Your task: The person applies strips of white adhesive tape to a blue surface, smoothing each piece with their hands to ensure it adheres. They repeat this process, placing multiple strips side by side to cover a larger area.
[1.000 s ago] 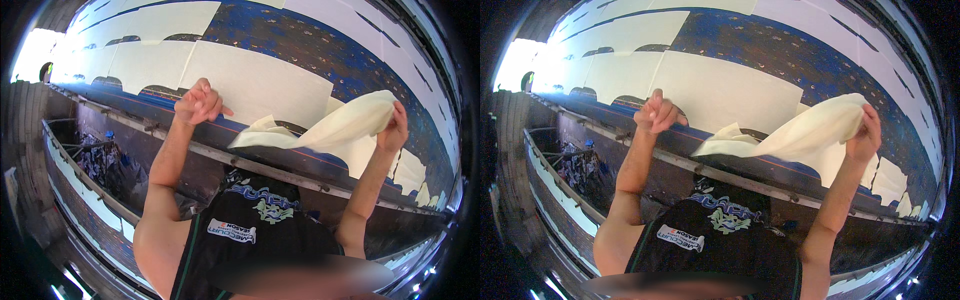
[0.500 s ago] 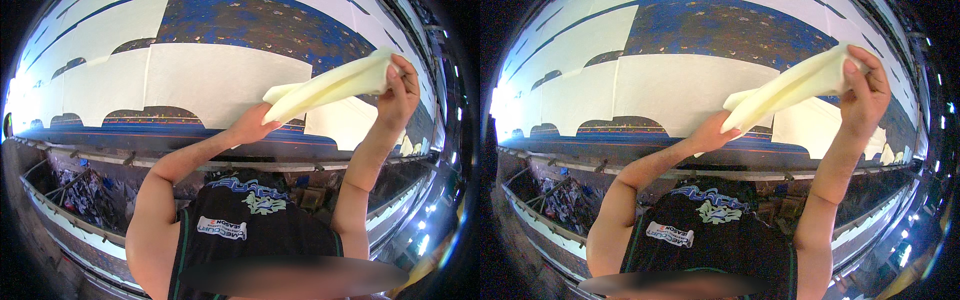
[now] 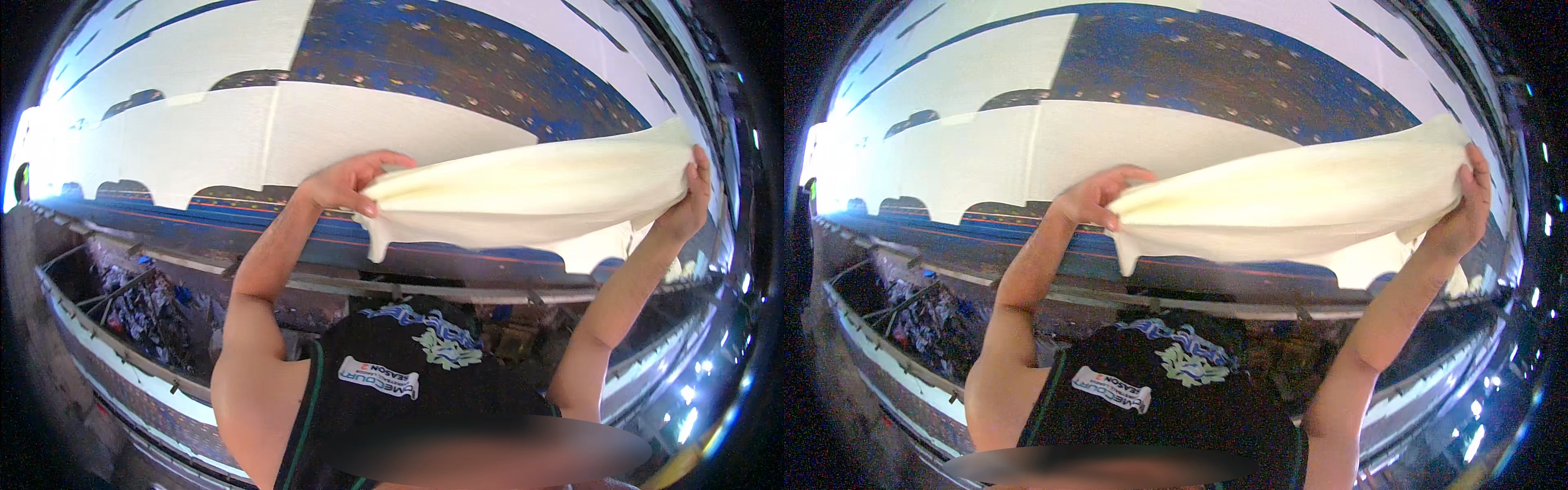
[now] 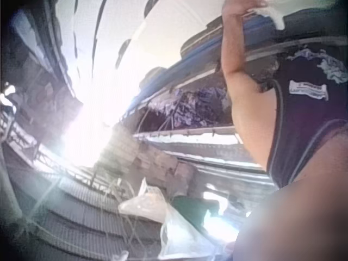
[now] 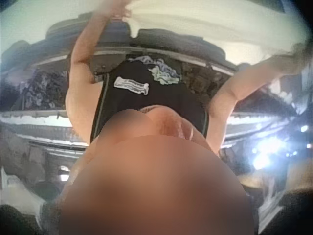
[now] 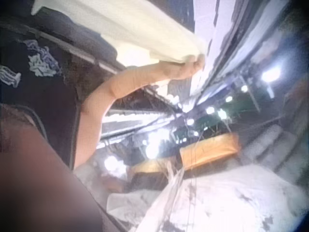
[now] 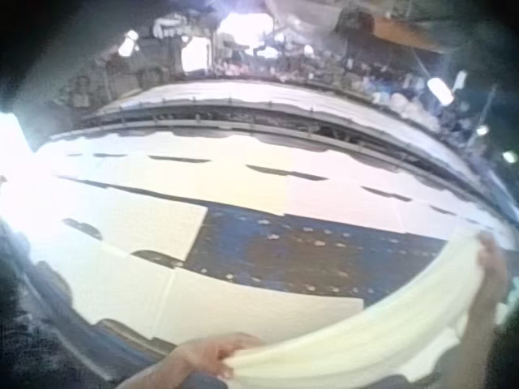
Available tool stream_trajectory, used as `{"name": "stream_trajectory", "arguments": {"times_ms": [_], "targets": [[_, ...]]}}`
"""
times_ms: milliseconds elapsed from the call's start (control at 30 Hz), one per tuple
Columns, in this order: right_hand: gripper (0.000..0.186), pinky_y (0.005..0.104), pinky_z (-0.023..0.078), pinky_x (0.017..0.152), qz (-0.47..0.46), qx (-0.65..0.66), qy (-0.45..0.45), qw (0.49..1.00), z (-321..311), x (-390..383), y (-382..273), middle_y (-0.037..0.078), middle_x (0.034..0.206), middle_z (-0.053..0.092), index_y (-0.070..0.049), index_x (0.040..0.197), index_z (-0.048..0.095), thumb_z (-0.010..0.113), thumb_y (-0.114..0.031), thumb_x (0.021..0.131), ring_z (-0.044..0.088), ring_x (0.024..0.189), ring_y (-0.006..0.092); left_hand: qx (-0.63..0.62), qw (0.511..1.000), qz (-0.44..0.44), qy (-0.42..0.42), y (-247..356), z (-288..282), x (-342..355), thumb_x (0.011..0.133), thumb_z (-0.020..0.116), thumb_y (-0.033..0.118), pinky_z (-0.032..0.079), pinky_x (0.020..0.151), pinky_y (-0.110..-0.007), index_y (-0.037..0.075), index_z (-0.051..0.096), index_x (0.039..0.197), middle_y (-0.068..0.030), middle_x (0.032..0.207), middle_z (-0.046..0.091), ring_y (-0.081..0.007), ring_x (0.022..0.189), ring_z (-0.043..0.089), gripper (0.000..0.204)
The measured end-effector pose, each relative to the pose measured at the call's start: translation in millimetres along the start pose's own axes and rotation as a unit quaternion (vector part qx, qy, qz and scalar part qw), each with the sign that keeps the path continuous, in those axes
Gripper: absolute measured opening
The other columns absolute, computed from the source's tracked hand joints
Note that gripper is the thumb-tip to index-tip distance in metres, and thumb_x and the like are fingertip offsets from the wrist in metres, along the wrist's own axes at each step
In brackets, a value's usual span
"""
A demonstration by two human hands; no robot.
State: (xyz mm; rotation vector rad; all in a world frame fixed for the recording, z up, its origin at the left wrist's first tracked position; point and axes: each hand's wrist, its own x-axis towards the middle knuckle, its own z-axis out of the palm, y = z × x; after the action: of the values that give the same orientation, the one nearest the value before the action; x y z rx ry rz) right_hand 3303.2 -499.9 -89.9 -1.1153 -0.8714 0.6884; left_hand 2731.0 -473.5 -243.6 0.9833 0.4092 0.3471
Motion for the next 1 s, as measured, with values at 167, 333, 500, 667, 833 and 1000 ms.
{"name": "stream_trajectory", "arguments": {"times_ms": [167,333,500,667,833,1000], "targets": [[0.028,0.0289,0.060,0.090,0.128,-0.038,-0.075,0.988,8.0,12.9,98.2,0.008,0.119,0.076,-0.002,0.130,0.072,0.072,-0.011,0.103,0.073,0.104,0.0158,0.138,0.979,0.055,0.140,74.9,-65.3,-61.6,0.088,0.091,0.015,0.055,0.104,-0.034,0.005,0.050,0.159,-0.0093,0.126,0.076,-0.0175,0.114,0.071,0.083],[0.032,0.0203,0.053,0.086,0.248,-0.119,-0.114,0.955,54.0,5.9,229.7,-0.001,0.122,0.075,-0.009,0.137,0.073,0.073,-0.011,0.105,0.067,0.101,0.0063,0.353,0.892,-0.026,0.283,87.3,-129.4,-44.3,0.094,0.085,0.011,0.058,0.091,-0.031,0.009,0.058,0.154,-0.0042,0.119,0.078,-0.0145,0.102,0.071,0.065],[0.039,0.0231,0.051,0.092,0.257,-0.160,-0.103,0.947,83.6,34.3,286.5,0.002,0.133,0.073,-0.011,0.145,0.070,0.072,-0.011,0.106,0.067,0.107,0.0090,0.465,0.815,-0.119,0.325,100.8,-166.7,1.5,0.098,0.080,0.016,0.055,0.087,-0.029,0.009,0.071,0.139,-0.0025,0.117,0.077,-0.0104,0.099,0.067,0.042],[0.043,0.0264,0.052,0.096,0.240,-0.160,-0.100,0.952,92.3,98.4,331.2,0.005,0.137,0.072,-0.009,0.148,0.067,0.072,-0.011,0.106,0.067,0.112,0.0122,0.468,0.791,-0.126,0.373,111.0,-223.1,53.4,0.100,0.080,0.018,0.053,0.077,-0.027,0.005,0.079,0.118,-0.0016,0.096,0.076,-0.0083,0.084,0.064,0.022],[0.046,0.0267,0.052,0.097,0.244,-0.177,-0.076,0.950,95.3,158.2,412.7,0.006,0.137,0.072,-0.010,0.150,0.066,0.074,-0.013,0.105,0.067,0.113,0.0128,0.456,0.764,-0.093,0.448,102.8,-315.9,109.4,0.101,0.080,0.020,0.052,0.072,-0.027,0.004,0.078,0.111,0.0007,0.084,0.073,-0.0075,0.079,0.065,0.019],[0.047,0.0275,0.050,0.101,0.242,-0.160,-0.111,0.951,99.9,196.8,447.1,0.005,0.141,0.070,-0.012,0.151,0.065,0.074,-0.016,0.105,0.065,0.117,0.0132,0.335,0.798,0.037,0.500,107.1,-380.8,156.2,0.105,0.076,0.016,0.051,0.075,-0.025,0.004,0.069,0.124,0.0021,0.086,0.073,-0.0064,0.081,0.064,0.025]]}}
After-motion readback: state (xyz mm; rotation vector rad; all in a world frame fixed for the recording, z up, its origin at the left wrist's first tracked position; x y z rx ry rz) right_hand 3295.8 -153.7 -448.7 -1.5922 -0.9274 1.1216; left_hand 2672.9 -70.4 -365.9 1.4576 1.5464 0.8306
